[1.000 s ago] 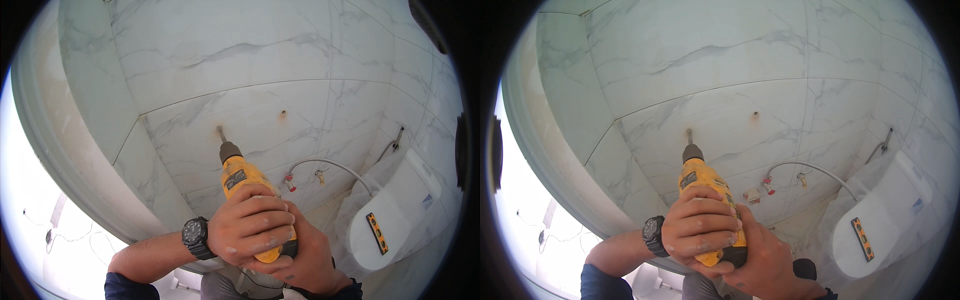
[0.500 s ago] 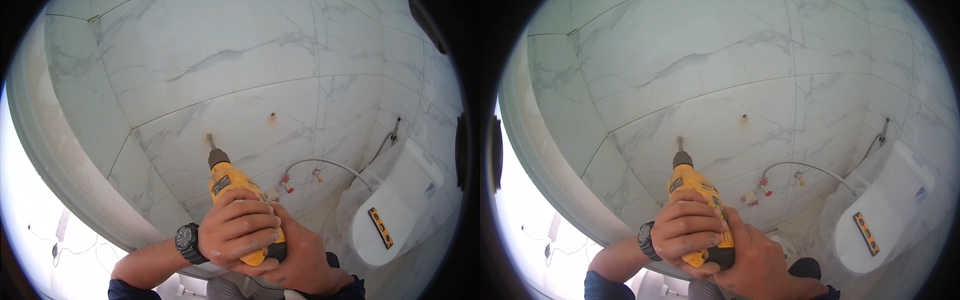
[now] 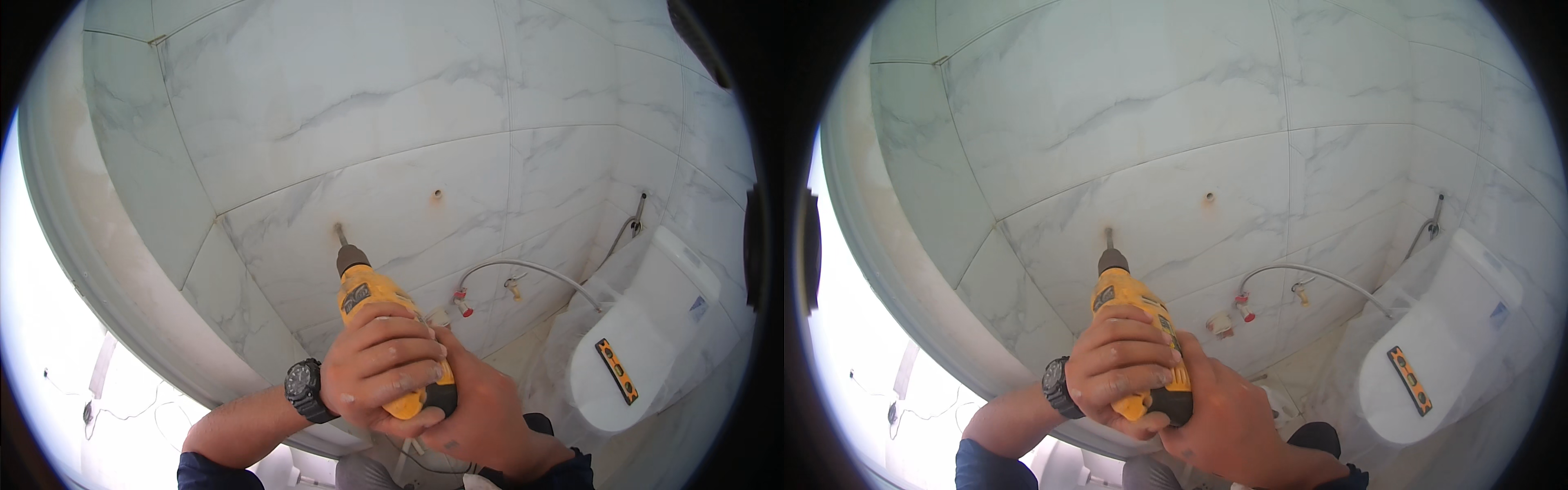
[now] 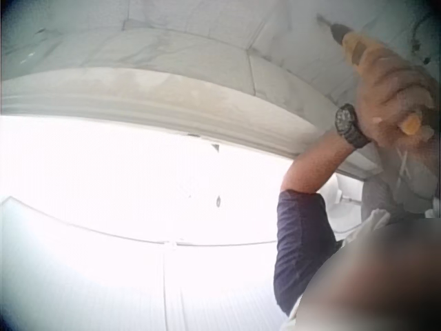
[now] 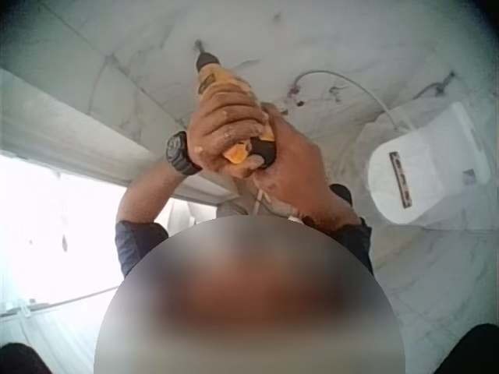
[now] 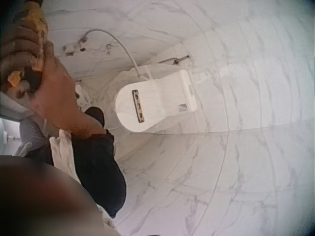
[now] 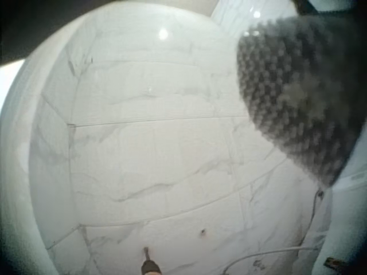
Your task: The person kneels in a tiled bathroom and uses a yellow corded drill to make holes in the wall tiles above a toilet. The person drills multiple holes in sequence, then briefly stands and moves toward a sink area before returning to the wall to continue drilling.
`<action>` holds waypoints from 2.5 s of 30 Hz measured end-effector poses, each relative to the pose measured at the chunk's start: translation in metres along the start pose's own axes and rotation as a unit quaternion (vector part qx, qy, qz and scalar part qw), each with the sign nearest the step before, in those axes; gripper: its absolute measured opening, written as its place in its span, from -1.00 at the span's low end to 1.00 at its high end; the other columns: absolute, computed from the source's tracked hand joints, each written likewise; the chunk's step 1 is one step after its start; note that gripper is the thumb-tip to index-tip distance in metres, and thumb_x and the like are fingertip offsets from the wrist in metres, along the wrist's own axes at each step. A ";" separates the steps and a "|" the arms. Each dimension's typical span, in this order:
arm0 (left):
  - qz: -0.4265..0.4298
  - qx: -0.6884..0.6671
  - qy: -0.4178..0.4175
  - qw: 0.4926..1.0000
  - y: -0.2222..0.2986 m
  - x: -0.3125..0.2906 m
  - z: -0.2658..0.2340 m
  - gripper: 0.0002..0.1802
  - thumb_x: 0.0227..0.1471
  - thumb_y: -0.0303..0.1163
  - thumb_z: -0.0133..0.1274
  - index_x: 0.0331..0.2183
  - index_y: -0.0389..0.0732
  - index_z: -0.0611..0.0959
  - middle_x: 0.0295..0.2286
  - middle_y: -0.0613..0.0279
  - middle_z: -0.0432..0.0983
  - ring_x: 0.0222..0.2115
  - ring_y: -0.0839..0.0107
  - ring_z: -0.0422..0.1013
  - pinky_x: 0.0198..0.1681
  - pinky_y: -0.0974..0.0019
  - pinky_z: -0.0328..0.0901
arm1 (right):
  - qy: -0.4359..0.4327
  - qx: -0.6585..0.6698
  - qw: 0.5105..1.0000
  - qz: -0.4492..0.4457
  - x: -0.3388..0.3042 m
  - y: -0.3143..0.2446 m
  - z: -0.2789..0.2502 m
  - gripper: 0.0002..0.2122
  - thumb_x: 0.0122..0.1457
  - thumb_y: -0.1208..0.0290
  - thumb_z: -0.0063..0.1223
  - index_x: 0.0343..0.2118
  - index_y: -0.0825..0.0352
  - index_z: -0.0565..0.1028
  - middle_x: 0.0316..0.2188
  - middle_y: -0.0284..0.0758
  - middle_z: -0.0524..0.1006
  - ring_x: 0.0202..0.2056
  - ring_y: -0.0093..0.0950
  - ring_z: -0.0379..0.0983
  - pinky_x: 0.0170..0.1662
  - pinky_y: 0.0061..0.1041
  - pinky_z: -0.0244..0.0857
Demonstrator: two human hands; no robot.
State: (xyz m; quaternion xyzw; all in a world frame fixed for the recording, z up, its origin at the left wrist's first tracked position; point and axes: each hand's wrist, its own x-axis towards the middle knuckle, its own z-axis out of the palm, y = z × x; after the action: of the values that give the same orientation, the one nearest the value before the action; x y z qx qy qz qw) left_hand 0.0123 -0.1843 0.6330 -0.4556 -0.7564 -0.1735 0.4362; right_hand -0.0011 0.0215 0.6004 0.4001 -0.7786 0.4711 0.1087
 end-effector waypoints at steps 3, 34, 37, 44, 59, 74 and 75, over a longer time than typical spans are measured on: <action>0.010 0.004 0.003 1.000 0.000 0.001 0.000 -0.57 -0.01 -0.09 0.40 -0.21 -0.18 0.68 -0.19 0.14 0.67 -0.16 0.11 0.58 -0.03 -0.02 0.45 | -0.017 -0.005 1.000 0.020 0.000 -0.001 -0.002 -0.17 -0.09 0.35 0.40 0.33 0.39 0.33 -0.12 -0.05 0.65 -0.16 -0.03 0.66 -0.13 -0.23 0.56; -0.024 0.028 0.086 0.996 0.017 -0.003 0.013 -0.69 -0.03 -0.20 0.34 -0.29 -0.20 0.71 -0.32 0.09 0.73 -0.22 0.11 0.64 -0.04 0.02 0.49 | -0.018 0.006 1.000 0.007 -0.008 0.004 0.002 -0.25 0.04 0.29 0.35 0.31 0.39 0.30 -0.26 0.01 0.62 -0.24 0.05 0.64 -0.19 -0.12 0.54; -0.018 0.041 0.090 0.995 0.030 0.001 0.015 -0.69 -0.03 -0.20 0.33 -0.29 -0.20 0.72 -0.33 0.10 0.73 -0.24 0.12 0.65 -0.06 0.06 0.50 | -0.007 -0.002 1.000 0.002 -0.021 0.000 -0.006 -0.27 0.04 0.31 0.35 0.29 0.40 0.34 -0.24 0.01 0.63 -0.23 0.06 0.64 -0.19 -0.13 0.54; -0.001 0.045 0.083 0.996 0.072 0.015 0.027 -0.67 -0.06 -0.19 0.35 -0.27 -0.18 0.73 -0.33 0.15 0.73 -0.25 0.15 0.66 -0.08 0.06 0.49 | -0.036 -0.027 0.999 -0.026 -0.059 0.004 -0.029 -0.20 0.02 0.28 0.38 0.32 0.51 0.31 -0.14 0.03 0.64 -0.13 -0.02 0.67 -0.11 -0.21 0.56; -0.341 -0.009 0.076 0.937 0.063 0.027 0.081 -0.70 -0.21 -0.32 0.45 -0.35 -0.13 0.75 -0.38 0.22 0.71 -0.35 0.23 0.64 -0.21 0.22 0.49 | -0.286 0.165 0.934 0.134 -0.007 0.044 -0.090 -0.20 0.09 0.20 0.42 0.34 0.44 0.30 -0.11 0.07 0.63 -0.11 0.02 0.66 -0.07 -0.20 0.55; -0.770 -0.013 0.180 0.612 0.093 0.042 0.067 -0.74 0.14 -0.23 0.24 -0.29 -0.24 0.78 -0.30 0.03 0.71 -0.25 0.03 0.62 -0.10 0.09 0.47 | -0.671 0.114 0.641 0.355 0.095 0.073 -0.122 -0.56 0.05 0.00 0.47 -0.47 0.38 0.63 -0.64 -0.36 0.55 -0.57 -0.47 0.52 -0.41 -0.45 0.38; -0.770 0.030 0.157 0.617 0.101 0.040 0.057 -0.72 0.14 -0.19 0.23 -0.29 -0.22 0.79 -0.26 0.00 0.70 -0.22 0.01 0.61 -0.06 0.05 0.47 | -0.675 0.081 0.652 0.335 0.097 0.063 -0.121 -0.56 0.04 0.01 0.47 -0.48 0.39 0.62 -0.64 -0.34 0.55 -0.58 -0.46 0.52 -0.42 -0.44 0.39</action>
State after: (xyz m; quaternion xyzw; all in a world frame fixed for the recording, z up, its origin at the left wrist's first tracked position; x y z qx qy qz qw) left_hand 0.0604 -0.0720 0.6206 0.3418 -0.7544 -0.4923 0.2679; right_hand -0.1359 0.0848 0.6769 0.3266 -0.6772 0.1365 -0.6451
